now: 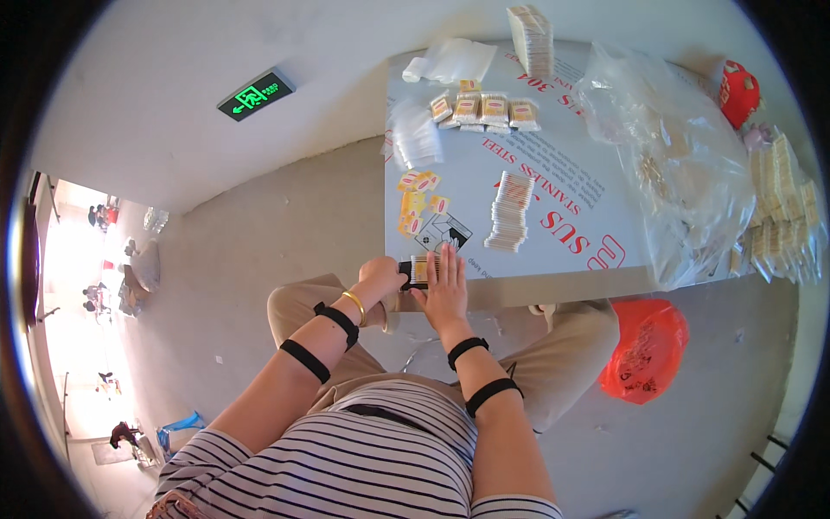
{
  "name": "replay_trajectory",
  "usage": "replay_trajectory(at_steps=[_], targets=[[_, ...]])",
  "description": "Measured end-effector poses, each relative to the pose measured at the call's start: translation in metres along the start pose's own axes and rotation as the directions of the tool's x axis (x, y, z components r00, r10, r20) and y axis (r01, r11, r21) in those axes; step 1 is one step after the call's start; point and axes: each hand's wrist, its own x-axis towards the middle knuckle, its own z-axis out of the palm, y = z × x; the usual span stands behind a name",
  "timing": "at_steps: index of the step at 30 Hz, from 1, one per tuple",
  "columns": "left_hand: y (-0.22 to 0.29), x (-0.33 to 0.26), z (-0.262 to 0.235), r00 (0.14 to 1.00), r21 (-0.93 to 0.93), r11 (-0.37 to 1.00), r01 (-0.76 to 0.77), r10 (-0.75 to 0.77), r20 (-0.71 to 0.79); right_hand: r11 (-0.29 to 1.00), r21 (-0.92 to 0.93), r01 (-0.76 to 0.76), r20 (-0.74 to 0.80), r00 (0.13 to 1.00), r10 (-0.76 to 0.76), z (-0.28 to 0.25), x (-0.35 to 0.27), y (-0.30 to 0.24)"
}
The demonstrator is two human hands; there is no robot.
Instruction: Organizing and packaging small items into bundles or stacks on a table.
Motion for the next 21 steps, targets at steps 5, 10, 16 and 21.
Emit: replay_trajectory(at_steps=[5,10,16,21], targets=[[-0.016,0.0,-0.003,0.996,-0.252,0.967,0.04,-0.019,0.083,0.998,-0.029,0.047,0.056,0.997,-0.045,0.009,-0.004,-0.015],[-0.024,-0.001,-0.005,0.996,-0.271,0.962,0.015,0.01,0.088,0.999,-0.035,0.034,0.09,0.995,-0.031,0.008,-0.006,-0.022],[-0.016,-0.003,-0.016,0.992,-0.266,0.963,-0.036,0.066,0.103,0.997,-0.052,0.054,0.122,0.991,-0.047,0.014,0.003,-0.034],[-0.013,-0.001,-0.01,0.995,-0.181,0.982,-0.056,0.07,0.074,0.994,-0.056,0.096,0.125,0.988,-0.088,0.016,0.006,-0.05]])
